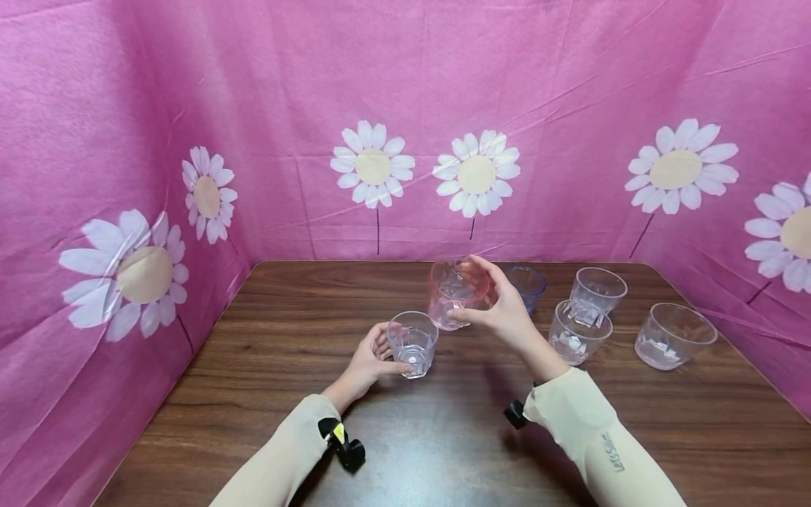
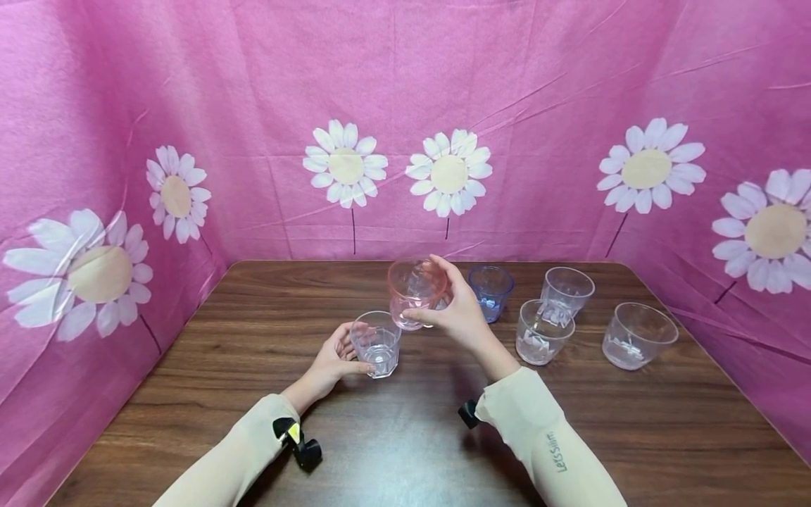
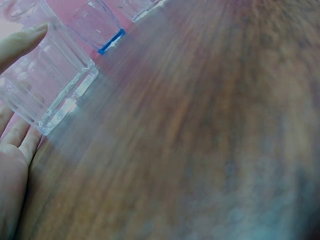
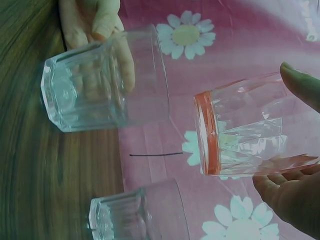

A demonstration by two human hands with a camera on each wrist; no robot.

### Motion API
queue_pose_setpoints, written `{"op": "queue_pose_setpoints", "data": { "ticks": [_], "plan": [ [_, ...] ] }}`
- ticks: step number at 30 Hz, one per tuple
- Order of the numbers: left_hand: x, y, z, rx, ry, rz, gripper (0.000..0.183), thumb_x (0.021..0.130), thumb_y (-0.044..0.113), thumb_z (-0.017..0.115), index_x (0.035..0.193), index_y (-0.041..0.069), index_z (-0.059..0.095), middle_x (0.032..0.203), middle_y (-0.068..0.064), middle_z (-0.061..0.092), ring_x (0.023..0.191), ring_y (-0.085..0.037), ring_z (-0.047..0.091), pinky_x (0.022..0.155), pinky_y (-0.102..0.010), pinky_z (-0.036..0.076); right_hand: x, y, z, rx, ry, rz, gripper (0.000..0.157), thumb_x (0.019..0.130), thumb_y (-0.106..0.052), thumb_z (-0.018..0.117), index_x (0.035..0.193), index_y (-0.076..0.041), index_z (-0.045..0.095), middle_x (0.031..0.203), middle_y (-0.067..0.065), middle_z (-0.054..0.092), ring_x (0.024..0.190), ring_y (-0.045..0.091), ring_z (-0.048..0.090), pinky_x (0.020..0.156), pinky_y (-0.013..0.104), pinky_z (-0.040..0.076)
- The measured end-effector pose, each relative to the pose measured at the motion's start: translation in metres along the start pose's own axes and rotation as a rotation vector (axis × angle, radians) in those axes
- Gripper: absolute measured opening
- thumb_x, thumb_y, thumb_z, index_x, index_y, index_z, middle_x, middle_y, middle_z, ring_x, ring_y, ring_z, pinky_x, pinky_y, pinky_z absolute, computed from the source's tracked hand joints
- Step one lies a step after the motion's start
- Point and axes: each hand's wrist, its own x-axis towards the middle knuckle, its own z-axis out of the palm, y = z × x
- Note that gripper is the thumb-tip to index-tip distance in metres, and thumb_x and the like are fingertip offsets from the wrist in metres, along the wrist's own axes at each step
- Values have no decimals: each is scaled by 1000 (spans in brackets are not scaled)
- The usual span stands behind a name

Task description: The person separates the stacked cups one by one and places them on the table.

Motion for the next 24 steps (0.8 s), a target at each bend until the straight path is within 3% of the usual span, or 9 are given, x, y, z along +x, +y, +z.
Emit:
{"op": "queue_pose_setpoints", "data": {
  "ticks": [12, 24],
  "plan": [
    [0, 0, -1, 2, -2, 9, 77, 67, -19, 77, 132, -16, 37, 137, -37, 48, 129, -45, 47, 106, -35, 44, -7, 7, -21, -81, 50, 49, 91, 72, 11, 81, 149, 2, 33, 141, 22, 49, 134, 32, 43, 116, 47, 29],
    [1, -1, -1, 12, -6, 16, 76, 66, -20, 77, 132, -15, 38, 136, -34, 50, 129, -45, 47, 106, -35, 44, -19, 23, -38, -134, 82, 71, 93, 70, 10, 83, 148, 1, 35, 140, 24, 51, 129, 35, 48, 111, 28, 37]
  ]
}}
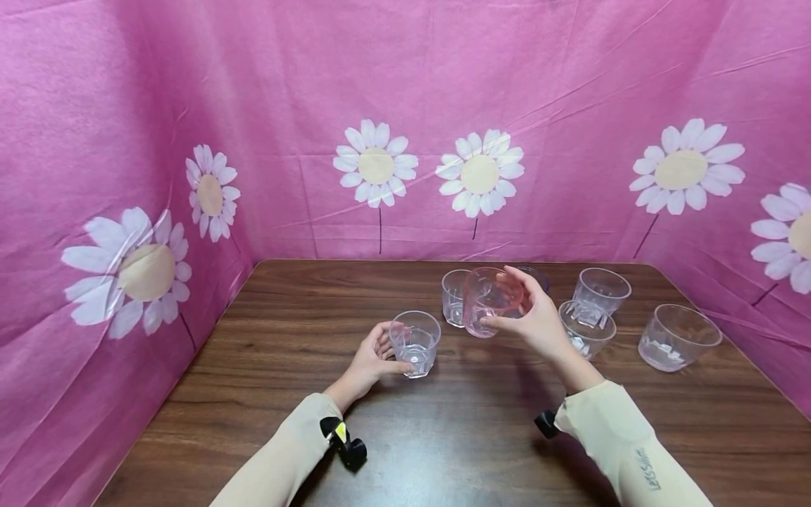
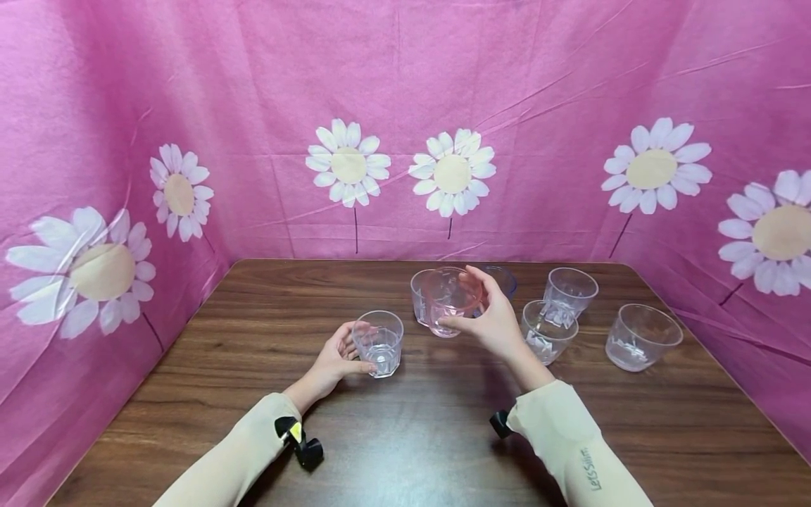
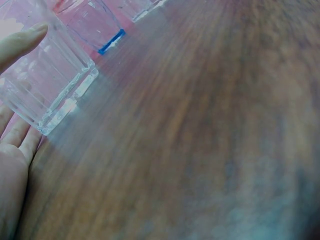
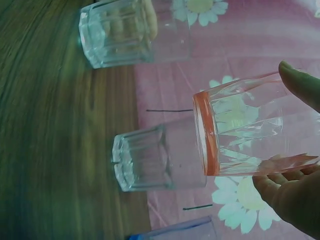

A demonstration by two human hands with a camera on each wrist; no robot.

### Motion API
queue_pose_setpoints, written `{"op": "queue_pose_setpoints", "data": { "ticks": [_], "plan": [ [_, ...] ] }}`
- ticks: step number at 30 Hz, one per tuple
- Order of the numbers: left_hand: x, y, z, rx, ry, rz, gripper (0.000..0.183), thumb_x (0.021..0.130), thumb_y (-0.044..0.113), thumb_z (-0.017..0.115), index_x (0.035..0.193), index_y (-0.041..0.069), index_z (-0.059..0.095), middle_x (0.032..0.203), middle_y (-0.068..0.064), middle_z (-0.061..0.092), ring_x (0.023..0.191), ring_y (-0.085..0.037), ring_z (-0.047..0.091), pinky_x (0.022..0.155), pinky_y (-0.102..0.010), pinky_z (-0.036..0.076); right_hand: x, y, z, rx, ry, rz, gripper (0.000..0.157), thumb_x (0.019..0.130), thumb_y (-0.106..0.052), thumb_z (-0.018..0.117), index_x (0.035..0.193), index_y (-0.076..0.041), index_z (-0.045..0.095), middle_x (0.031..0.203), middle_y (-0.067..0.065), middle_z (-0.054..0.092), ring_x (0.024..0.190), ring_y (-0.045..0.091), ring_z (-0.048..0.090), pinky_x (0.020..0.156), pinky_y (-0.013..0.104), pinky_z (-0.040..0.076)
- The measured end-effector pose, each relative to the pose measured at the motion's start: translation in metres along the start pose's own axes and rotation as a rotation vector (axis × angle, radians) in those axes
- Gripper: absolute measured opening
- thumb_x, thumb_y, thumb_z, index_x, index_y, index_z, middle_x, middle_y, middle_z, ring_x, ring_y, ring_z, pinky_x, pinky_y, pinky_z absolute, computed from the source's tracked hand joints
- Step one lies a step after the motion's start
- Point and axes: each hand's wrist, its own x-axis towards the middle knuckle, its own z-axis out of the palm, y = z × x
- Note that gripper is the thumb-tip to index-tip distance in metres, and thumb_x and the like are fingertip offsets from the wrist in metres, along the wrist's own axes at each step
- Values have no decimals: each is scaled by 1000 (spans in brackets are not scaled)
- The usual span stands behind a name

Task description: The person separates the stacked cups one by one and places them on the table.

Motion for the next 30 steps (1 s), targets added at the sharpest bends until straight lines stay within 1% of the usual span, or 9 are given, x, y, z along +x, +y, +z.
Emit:
{"op": "queue_pose_setpoints", "data": {
  "ticks": [6, 9, 11, 14, 19, 21, 23, 27, 30],
  "plan": [
    [0, -1, -1, -1, -2, 5, 77, 66, -19, 77, 132, -15, 38, 137, -34, 50, 127, -39, 51, 106, -33, 45, -5, 5, -4, -12, 10, 4, 92, 68, 12, 84, 146, 4, 37, 136, 23, 52, 125, 25, 50, 106, 17, 38],
    [0, -1, -1, -2, -2, 4, 77, 66, -18, 78, 132, -15, 38, 137, -34, 50, 126, -33, 53, 106, -33, 45, -8, 8, -6, -22, 3, 18, 92, 68, 11, 84, 146, 4, 36, 135, 24, 52, 126, 25, 49, 110, 25, 37],
    [0, -1, -1, -3, -1, 3, 77, 66, -18, 79, 132, -15, 39, 136, -34, 50, 125, -32, 54, 106, -33, 44, -10, 12, -7, -37, -3, 27, 92, 68, 10, 85, 146, 5, 36, 136, 26, 51, 126, 23, 49, 113, 35, 35],
    [0, -3, -1, -1, -2, 3, 77, 66, -17, 79, 131, -15, 39, 136, -34, 51, 125, -31, 54, 106, -34, 44, -12, 17, -9, -41, -15, 43, 92, 68, 11, 84, 145, 6, 35, 137, 29, 50, 127, 26, 49, 114, 49, 30],
    [0, -3, -2, 8, 0, 4, 78, 66, -18, 79, 132, -14, 39, 137, -33, 51, 126, -32, 54, 106, -33, 44, -16, 24, -11, -42, -36, 84, 93, 68, 10, 84, 146, 8, 32, 139, 31, 49, 132, 38, 44, 115, 54, 27],
    [-1, -3, -2, 8, 4, -1, 79, 65, -17, 79, 133, -14, 39, 137, -33, 50, 127, -33, 53, 106, -33, 44, -18, 26, -12, -50, -41, 97, 94, 68, 8, 85, 146, 8, 32, 139, 32, 48, 133, 40, 42, 114, 55, 27],
    [0, -3, -2, 7, 4, -6, 79, 65, -16, 80, 133, -14, 39, 138, -33, 50, 128, -37, 51, 106, -33, 44, -20, 30, -13, -47, -47, 102, 94, 68, 9, 85, 145, 9, 32, 140, 32, 47, 133, 41, 42, 115, 52, 27],
    [0, -4, -2, 2, 1, -12, 80, 65, -17, 79, 133, -15, 38, 138, -34, 49, 130, -43, 47, 106, -33, 44, -24, 37, -13, -55, -59, 100, 93, 67, 11, 84, 144, 11, 32, 140, 34, 46, 130, 44, 43, 109, 28, 38],
    [0, -4, -2, -3, -1, -10, 79, 65, -18, 77, 133, -15, 38, 138, -35, 48, 130, -44, 46, 107, -34, 43, -26, 42, -12, -42, -71, 100, 93, 66, 13, 82, 144, 12, 32, 140, 35, 45, 129, 47, 42, 100, 17, 43]
  ]
}}
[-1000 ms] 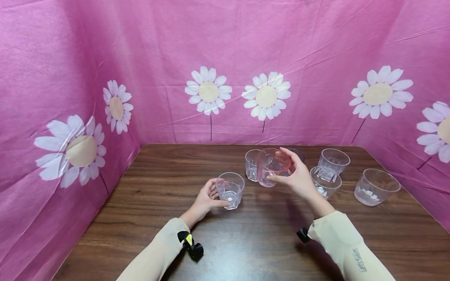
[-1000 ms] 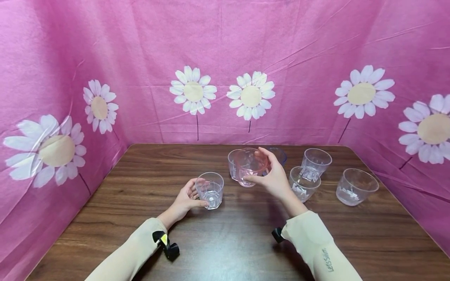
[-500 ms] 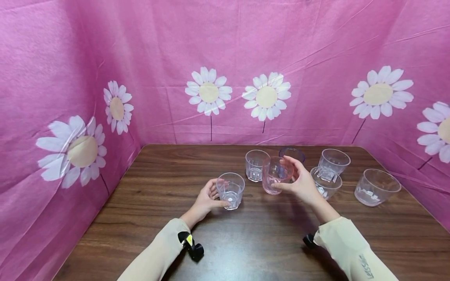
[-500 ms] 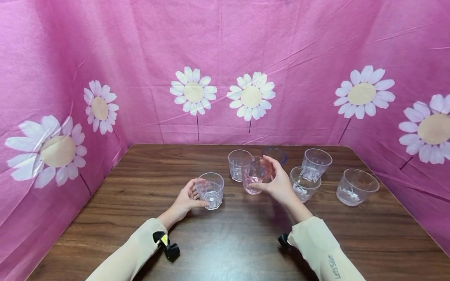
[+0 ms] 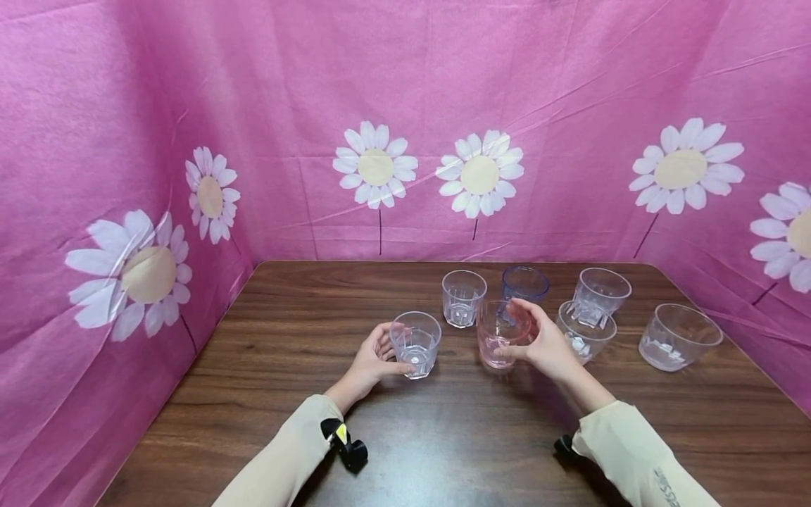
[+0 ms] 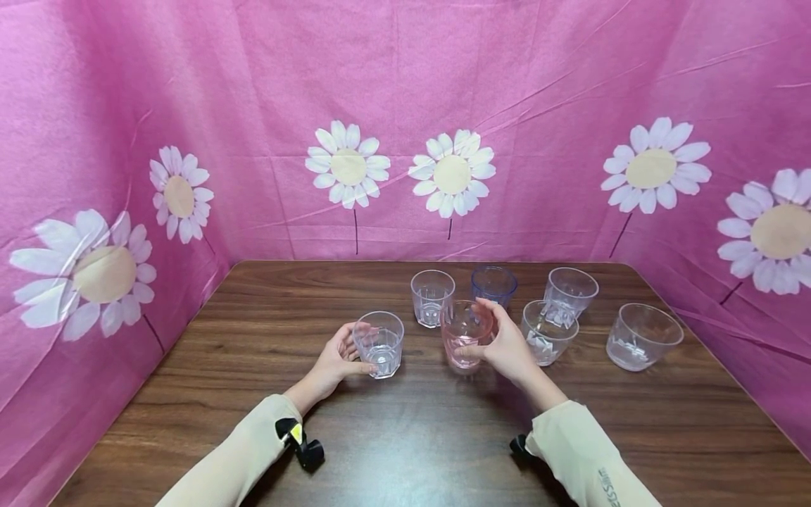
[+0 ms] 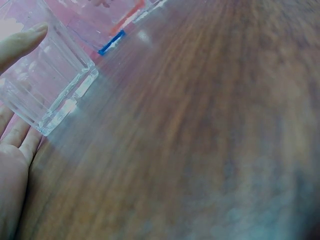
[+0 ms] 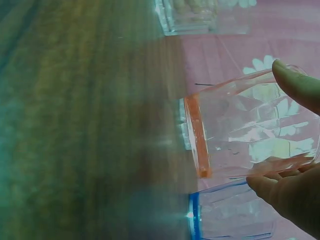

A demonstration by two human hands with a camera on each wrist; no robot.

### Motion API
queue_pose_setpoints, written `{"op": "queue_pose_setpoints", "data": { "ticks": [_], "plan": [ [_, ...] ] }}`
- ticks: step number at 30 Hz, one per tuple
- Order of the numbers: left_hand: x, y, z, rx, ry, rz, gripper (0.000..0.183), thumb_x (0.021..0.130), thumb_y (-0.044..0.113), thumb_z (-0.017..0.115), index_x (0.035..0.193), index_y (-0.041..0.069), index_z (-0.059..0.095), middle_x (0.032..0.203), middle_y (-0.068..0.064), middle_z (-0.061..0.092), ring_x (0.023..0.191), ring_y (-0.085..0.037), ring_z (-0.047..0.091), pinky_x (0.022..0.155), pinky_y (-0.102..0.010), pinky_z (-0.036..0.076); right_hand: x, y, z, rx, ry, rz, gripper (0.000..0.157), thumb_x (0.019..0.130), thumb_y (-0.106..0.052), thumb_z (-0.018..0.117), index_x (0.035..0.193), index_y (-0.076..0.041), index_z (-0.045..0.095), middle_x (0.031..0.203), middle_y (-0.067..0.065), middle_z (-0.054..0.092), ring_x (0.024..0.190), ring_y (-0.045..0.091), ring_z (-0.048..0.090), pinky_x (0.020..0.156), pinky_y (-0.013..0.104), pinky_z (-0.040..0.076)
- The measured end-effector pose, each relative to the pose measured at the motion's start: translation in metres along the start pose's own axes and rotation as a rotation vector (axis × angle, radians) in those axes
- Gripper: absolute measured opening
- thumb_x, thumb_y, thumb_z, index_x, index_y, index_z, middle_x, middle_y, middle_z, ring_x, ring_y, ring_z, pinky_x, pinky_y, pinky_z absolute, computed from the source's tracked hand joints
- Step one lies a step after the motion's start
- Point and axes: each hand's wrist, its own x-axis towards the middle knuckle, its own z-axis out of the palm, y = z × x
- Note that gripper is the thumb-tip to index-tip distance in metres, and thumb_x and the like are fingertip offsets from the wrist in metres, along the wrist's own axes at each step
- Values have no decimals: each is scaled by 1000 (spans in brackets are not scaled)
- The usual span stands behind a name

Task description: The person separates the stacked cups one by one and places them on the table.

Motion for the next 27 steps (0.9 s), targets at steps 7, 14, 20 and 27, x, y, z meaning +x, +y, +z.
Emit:
{"op": "queue_pose_setpoints", "data": {
  "ticks": [7, 14, 20, 27],
  "plan": [
    [-1, 2, 1, 5, -3, 10, 77, 66, -19, 77, 132, -15, 38, 137, -35, 49, 129, -42, 49, 107, -36, 43, -3, 8, 1, 3, -12, 1, 92, 65, 12, 83, 143, 12, 34, 139, 35, 46, 126, 38, 49, 97, 17, 45],
    [0, 0, 0, 10, -7, 21, 75, 67, -19, 77, 131, -16, 37, 136, -36, 50, 126, -41, 51, 106, -36, 45, -7, 10, 2, 97, -15, 1, 91, 64, 18, 79, 141, 15, 31, 138, 39, 42, 118, 10, 53, 95, 17, 47],
    [0, 2, 2, -1, 1, 8, 76, 67, -19, 77, 132, -16, 38, 136, -37, 49, 127, -45, 49, 107, -38, 44, -9, 9, 1, 57, -20, 16, 93, 64, 16, 82, 141, 13, 30, 139, 36, 43, 129, 44, 42, 96, 19, 47],
    [-2, 4, 2, 10, 9, -4, 76, 67, -17, 78, 132, -15, 39, 137, -35, 50, 129, -46, 47, 108, -41, 42, -10, 12, 2, 18, -13, 18, 93, 65, 10, 84, 142, 10, 32, 136, 32, 47, 127, 43, 43, 95, 11, 39]
  ]
}}
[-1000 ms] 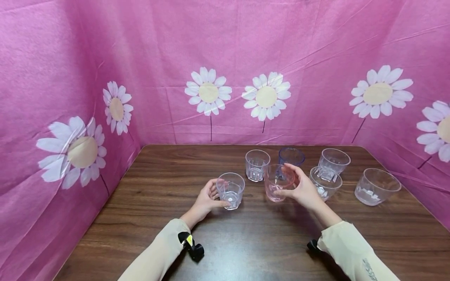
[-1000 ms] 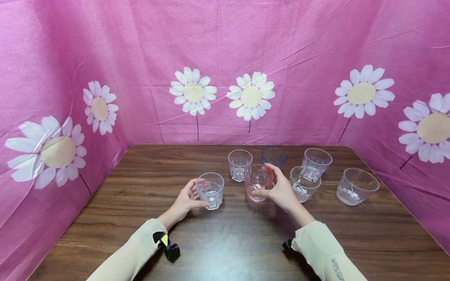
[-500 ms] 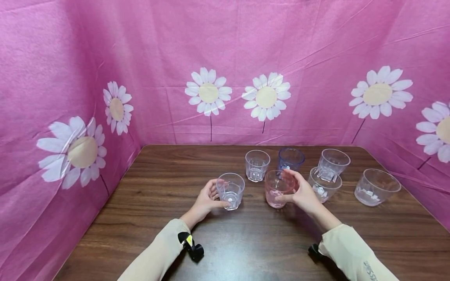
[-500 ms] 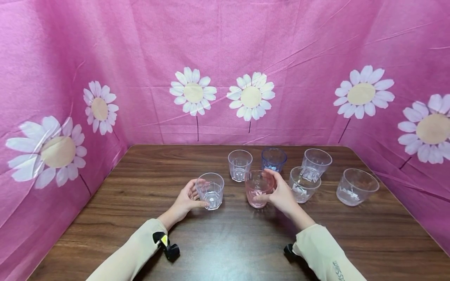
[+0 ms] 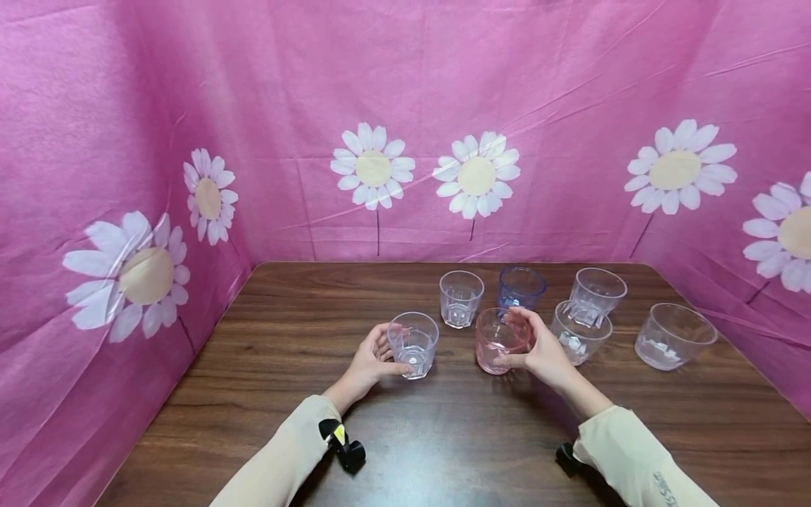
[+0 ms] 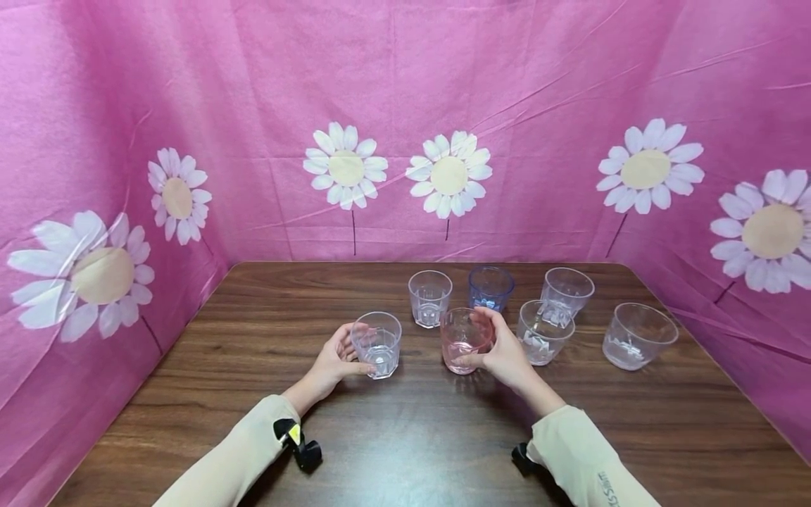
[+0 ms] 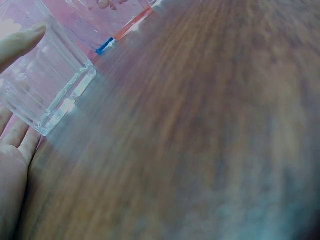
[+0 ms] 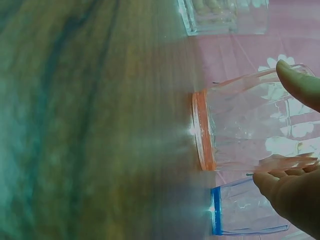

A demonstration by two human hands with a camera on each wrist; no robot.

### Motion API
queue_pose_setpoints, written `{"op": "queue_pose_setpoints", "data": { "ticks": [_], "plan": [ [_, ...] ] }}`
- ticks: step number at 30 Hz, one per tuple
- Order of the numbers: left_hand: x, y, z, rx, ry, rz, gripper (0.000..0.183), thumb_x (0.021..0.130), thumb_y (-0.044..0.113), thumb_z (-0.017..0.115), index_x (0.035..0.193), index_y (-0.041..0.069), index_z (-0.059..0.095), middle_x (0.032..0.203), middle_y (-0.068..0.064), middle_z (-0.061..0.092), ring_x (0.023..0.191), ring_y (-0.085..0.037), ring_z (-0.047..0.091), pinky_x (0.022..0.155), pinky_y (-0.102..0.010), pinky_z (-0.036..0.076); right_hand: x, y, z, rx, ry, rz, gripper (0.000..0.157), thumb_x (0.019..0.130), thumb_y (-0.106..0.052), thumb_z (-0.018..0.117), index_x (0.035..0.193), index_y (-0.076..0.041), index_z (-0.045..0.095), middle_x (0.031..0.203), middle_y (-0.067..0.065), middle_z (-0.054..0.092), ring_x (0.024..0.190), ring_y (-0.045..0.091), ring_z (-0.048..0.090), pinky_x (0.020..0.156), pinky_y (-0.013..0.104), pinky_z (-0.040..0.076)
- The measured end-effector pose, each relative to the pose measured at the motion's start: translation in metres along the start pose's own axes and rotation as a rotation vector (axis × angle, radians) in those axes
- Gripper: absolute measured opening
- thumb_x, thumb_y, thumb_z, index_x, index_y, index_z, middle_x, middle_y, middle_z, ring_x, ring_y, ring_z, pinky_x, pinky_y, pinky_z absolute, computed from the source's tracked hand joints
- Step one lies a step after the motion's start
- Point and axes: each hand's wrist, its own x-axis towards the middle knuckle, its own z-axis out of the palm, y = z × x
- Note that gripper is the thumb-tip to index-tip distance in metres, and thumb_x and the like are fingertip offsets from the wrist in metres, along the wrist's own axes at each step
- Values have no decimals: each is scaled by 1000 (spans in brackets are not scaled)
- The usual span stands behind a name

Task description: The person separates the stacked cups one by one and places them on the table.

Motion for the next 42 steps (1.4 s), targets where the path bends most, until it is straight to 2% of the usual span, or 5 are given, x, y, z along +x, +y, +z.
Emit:
{"op": "queue_pose_setpoints", "data": {
  "ticks": [16, 24, 27, 32, 42],
  "plan": [
    [1, 4, 0, 6, 31, -40, 75, 66, -19, 77, 132, -12, 41, 138, -32, 51, 131, -42, 46, 108, -37, 42, -1, -1, -1, -57, -7, -8, 92, 68, 7, 85, 143, 9, 32, 138, 33, 47, 129, 44, 43, 96, 9, 35],
    [0, 5, 2, 12, 33, -44, 74, 65, -20, 76, 131, -11, 43, 137, -30, 53, 129, -40, 49, 107, -38, 43, -2, -3, -1, -108, -6, -4, 93, 67, 4, 86, 143, 8, 33, 138, 33, 48, 129, 45, 45, 96, 13, 37],
    [0, 5, 3, -2, 20, -32, 73, 65, -20, 75, 130, -12, 42, 136, -31, 52, 129, -42, 49, 107, -40, 44, -2, -5, -1, -122, -7, 9, 94, 67, 2, 87, 143, 8, 32, 139, 33, 48, 127, 46, 47, 101, 25, 40],
    [0, 5, 3, -5, -3, -24, 72, 67, -19, 76, 129, -13, 41, 136, -31, 53, 127, -41, 50, 107, -40, 44, -1, -9, -1, -153, -29, 19, 95, 68, 1, 86, 144, 9, 30, 137, 35, 46, 124, 49, 48, 105, 54, 38],
    [14, 22, 7, -33, 4, 12, 74, 65, -23, 74, 131, -14, 40, 138, -35, 48, 129, -45, 48, 107, -39, 44, -6, -23, -9, -245, -65, 10, 111, 72, -14, 89, 152, 8, 15, 146, 37, 33, 133, 52, 35, 109, 67, 28]
  ]
}}
